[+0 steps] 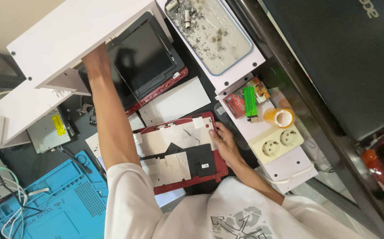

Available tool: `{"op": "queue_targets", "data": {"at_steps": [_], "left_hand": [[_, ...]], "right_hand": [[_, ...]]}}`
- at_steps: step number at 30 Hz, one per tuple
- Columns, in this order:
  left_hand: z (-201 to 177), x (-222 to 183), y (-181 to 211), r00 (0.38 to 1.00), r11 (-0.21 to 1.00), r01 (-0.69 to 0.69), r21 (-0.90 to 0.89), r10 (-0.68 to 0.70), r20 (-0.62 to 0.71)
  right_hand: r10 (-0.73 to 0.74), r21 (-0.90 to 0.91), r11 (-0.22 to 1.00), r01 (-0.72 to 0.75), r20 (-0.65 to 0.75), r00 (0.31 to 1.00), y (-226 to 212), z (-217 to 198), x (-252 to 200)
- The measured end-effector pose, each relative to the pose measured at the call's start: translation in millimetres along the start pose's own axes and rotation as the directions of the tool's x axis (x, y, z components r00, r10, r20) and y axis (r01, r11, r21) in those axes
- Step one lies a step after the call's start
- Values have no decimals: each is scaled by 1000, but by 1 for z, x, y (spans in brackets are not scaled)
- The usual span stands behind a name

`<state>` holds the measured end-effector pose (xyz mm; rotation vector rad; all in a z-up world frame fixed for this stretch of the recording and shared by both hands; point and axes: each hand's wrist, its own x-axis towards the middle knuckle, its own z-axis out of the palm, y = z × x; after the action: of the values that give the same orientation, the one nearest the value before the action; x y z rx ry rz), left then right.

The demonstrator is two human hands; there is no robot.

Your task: The person disassembles a black laptop, removing the back cover and internal components. They then handle a red laptop chassis, placing a black screen assembly onto it and adjusting internal wires and connectors.

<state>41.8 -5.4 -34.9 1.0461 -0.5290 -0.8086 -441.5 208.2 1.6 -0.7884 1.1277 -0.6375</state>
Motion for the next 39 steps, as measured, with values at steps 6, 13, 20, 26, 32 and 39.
{"op": "queue_targets", "data": {"at_steps": [6,13,20,26,32,39], "left_hand": [[0,22,-5,999,996,39,-76,-37,28],[33,40,4,997,1000,-19,-21,21,74],[59,19,19,987,975,-151,161,141,72],[73,19,54,866,860,-488,150,455,208],[58,13,43,950,854,-311,416,261,174],[68,-74,66,992,707,125,696,-68,-108]], "right_hand": [[1,14,1000,-1,41,999,-5,-2,-2],[37,-93,995,-34,35,999,-12,1,-4],[49,-101,994,-46,34,998,-14,0,-4],[61,-75,996,-58,37,997,-14,0,-3],[45,-153,988,-36,59,997,-13,-1,-5],[13,-171,985,2,87,996,-6,1,-6]]}}
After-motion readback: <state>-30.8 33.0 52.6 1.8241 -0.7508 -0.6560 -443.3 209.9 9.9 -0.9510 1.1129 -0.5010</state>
